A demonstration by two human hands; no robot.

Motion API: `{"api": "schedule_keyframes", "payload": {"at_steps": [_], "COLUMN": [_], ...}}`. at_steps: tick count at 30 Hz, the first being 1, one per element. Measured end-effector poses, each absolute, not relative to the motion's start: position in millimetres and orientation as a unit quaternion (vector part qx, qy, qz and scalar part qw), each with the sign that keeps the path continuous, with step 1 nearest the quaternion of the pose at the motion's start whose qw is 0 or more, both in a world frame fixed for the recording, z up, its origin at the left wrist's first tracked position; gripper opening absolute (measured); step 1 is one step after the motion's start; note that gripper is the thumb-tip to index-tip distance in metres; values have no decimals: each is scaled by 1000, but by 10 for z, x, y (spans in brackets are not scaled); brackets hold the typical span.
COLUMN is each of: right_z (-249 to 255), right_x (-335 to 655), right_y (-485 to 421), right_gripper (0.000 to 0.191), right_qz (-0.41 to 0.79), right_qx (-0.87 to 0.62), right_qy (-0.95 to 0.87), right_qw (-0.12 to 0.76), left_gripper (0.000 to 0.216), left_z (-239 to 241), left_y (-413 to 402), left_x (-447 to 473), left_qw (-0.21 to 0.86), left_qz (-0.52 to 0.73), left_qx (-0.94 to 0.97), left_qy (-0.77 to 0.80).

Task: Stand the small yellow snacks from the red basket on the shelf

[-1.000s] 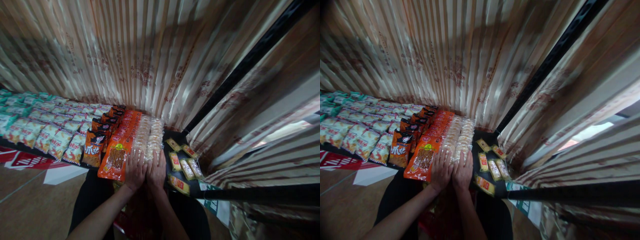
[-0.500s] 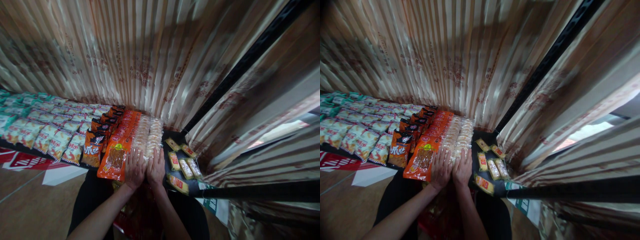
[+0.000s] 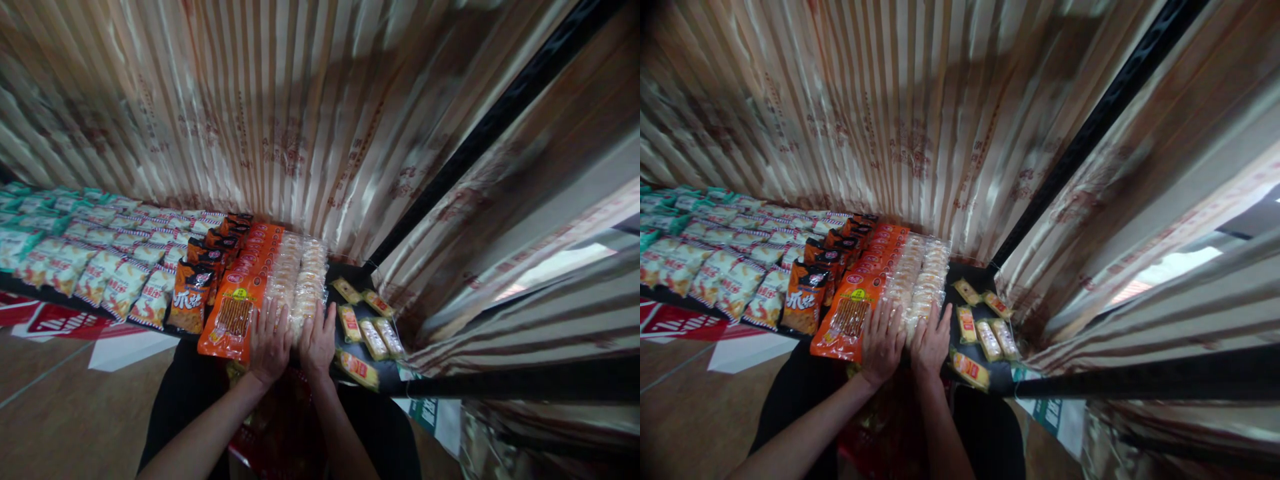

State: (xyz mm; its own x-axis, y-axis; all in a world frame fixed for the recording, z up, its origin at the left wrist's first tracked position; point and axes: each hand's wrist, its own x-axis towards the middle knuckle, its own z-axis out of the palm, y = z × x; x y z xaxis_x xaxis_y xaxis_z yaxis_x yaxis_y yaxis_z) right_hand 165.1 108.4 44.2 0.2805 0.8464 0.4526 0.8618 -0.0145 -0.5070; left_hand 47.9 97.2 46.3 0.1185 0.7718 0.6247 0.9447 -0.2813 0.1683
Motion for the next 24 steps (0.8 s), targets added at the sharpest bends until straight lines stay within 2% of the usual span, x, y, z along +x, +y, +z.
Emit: {"api": "schedule_keyframes", "payload": {"at_steps": [8,16,24], "right_z": [440,480,743], "right_x": [1623,1679,1855], "right_y": [1095,1046,1204], "right_gripper": [54,50,50], "right_qz": [1,-67,-95], "right_qx": [-707,-699,-662], "right_qy": [-613,-614,-654], "right_qw": [352,361,354], "left_gripper": [51,50,51], "left_z": [411,515,869], "left_y": [989,960,1141], "left_x": [520,485,472], "left_qw": [121,135,120], "left_qz": [-303,-300,-335], "left_qx": [-738,-735,-735], "left_qy": [-590,-592,-578]}}
